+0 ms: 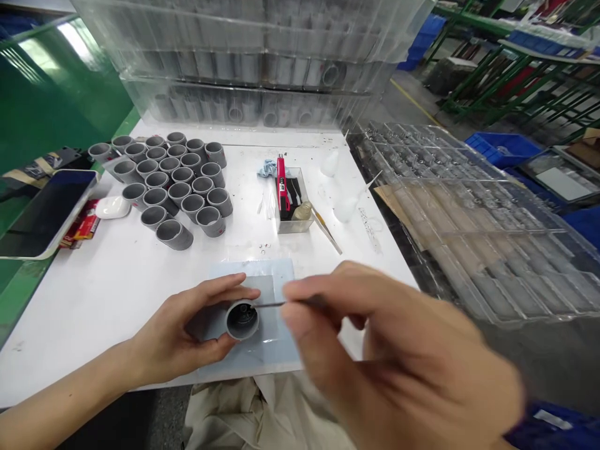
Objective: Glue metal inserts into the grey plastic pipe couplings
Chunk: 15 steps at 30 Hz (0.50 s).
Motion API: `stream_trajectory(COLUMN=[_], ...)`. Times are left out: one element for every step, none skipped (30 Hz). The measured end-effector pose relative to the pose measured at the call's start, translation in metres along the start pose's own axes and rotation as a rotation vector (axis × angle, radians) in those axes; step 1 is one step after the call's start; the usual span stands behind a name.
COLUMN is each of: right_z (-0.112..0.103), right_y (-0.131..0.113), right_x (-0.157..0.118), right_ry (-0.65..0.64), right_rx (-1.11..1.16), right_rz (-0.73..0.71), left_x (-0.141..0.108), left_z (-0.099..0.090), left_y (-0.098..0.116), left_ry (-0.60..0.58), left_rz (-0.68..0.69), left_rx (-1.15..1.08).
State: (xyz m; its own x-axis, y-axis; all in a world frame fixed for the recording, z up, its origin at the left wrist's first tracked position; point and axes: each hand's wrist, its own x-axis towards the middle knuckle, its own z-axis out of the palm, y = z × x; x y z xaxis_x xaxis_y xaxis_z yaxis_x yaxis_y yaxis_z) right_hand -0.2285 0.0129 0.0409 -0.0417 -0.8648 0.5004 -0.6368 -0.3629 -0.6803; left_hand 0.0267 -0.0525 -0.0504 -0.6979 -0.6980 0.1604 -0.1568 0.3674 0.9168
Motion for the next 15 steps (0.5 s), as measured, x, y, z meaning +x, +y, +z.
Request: stream_trajectory(right_z=[0.006, 0.012, 0.019, 0.024, 0.029, 0.033, 0.035, 0.037, 0.037, 0.038, 0.038, 0.038, 0.038, 0.038, 0.038], right_y=[-0.002, -0.003, -0.003, -0.003, -0.002, -0.001, 0.0, 0.001, 0.002, 0.003, 0.004, 0.005, 0.005, 0.006, 0.006], right_x=[-0.002, -0.003, -0.003, -0.002, 0.0, 0.001, 0.002, 0.002, 0.002, 0.002, 0.003, 0.003, 0.003, 0.004, 0.005], right_ry=[-0.062, -0.106, -0.129, -0.13, -0.138, -0.152, -0.172, -0.193, -0.211, -0.223, -0.228, -0.228, -0.224, -0.214, -0.203], right_rx=[0.027, 0.05, 0.062, 0.062, 0.063, 0.064, 0.064, 0.062, 0.059, 0.051, 0.039, 0.021, -0.002, -0.024, -0.041], right_rz=[-0.015, -0.033, -0.046, -0.055, -0.06, -0.062, -0.061, -0.065, -0.068, -0.071, -0.074, -0.076, -0.075, -0.075, -0.078], left_x=[0.0, 0.0, 0.0, 0.0, 0.0, 0.001, 0.001, 0.002, 0.002, 0.002, 0.002, 0.003, 0.003, 0.003, 0.003], left_z=[0.0, 0.0, -0.001, -0.001, -0.001, -0.001, 0.0, 0.0, 0.0, 0.0, 0.0, 0.0, 0.0, 0.0, 0.0], left_y=[0.0, 0.0, 0.0, 0.0, 0.001, 0.001, 0.001, 0.001, 0.001, 0.001, 0.001, 0.001, 0.0, 0.0, 0.0], left_ry=[-0.005, -0.009, -0.013, -0.012, -0.014, -0.015, -0.015, -0.015, -0.014, -0.015, -0.018, -0.019, -0.022, -0.022, -0.022], left_rz=[0.007, 0.015, 0.019, 0.024, 0.027, 0.031, 0.034, 0.037, 0.04, 0.042, 0.044, 0.045, 0.043, 0.044, 0.044], left_rx=[-0.004, -0.011, -0.02, -0.029, -0.035, -0.037, -0.036, -0.033, -0.031, -0.029, -0.029, -0.03, -0.032, -0.035, -0.04])
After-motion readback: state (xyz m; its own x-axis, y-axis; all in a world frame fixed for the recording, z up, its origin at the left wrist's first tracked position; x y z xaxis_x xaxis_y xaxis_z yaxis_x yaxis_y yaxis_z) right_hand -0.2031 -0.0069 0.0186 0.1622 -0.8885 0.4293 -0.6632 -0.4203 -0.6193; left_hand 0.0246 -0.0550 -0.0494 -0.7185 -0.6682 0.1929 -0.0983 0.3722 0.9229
